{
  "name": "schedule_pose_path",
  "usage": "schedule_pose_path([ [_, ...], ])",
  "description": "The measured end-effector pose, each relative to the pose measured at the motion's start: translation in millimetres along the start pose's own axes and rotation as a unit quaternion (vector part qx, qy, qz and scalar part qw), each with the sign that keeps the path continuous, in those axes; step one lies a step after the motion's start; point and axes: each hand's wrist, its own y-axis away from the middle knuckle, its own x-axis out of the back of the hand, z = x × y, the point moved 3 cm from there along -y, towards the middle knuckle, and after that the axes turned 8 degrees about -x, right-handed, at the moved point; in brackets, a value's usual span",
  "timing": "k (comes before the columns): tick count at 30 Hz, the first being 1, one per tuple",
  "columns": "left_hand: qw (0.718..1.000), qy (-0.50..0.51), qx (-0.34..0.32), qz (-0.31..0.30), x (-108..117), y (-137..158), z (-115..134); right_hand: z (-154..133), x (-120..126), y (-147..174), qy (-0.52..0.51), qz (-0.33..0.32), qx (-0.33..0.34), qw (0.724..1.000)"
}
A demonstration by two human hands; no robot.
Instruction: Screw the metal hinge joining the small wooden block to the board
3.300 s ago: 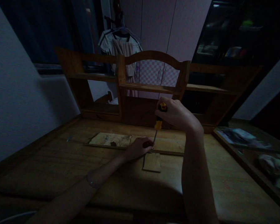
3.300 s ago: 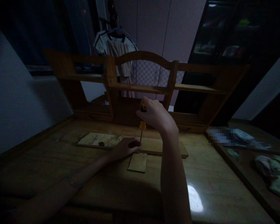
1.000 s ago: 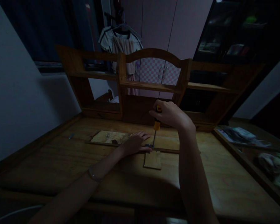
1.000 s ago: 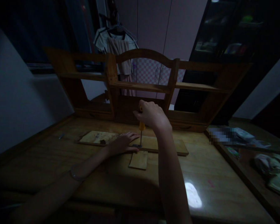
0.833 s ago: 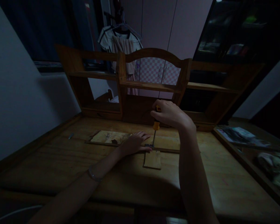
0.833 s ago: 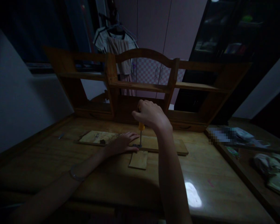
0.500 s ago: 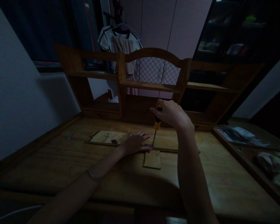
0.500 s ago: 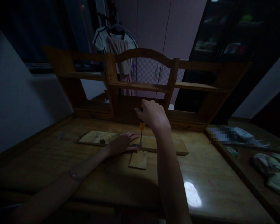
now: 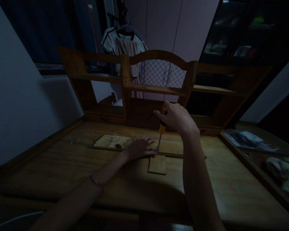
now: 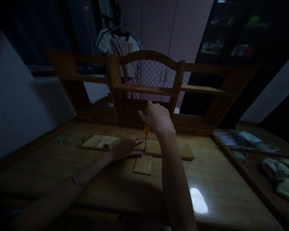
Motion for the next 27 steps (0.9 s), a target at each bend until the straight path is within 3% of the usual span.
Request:
schedule_pose_path([
  [9, 1.000, 0.015, -0.003, 0.006, 0.7, -0.6, 1.4, -3.8, 1.4, 3.0, -0.016, -0.017, 0.025, 0.999],
  [14, 1.000, 0.007, -0.001, 0.008, -0.5, -0.4, -0.1, -0.1, 2.1, 3.9, 0.005, -0.038, -0.021, 0.999],
  [20, 1.000, -0.005, -0.006, 0.006, -1.3, -0.2, 0.6, -0.8, 6.2, 3.9, -0.029, -0.066, 0.006, 0.997],
  [27, 1.000, -0.025, -0.003, 0.001, -2.3, -0.5, -0.4, 3.3, 9.2, 6.0, 0.021, -0.054, -0.033, 0.998],
])
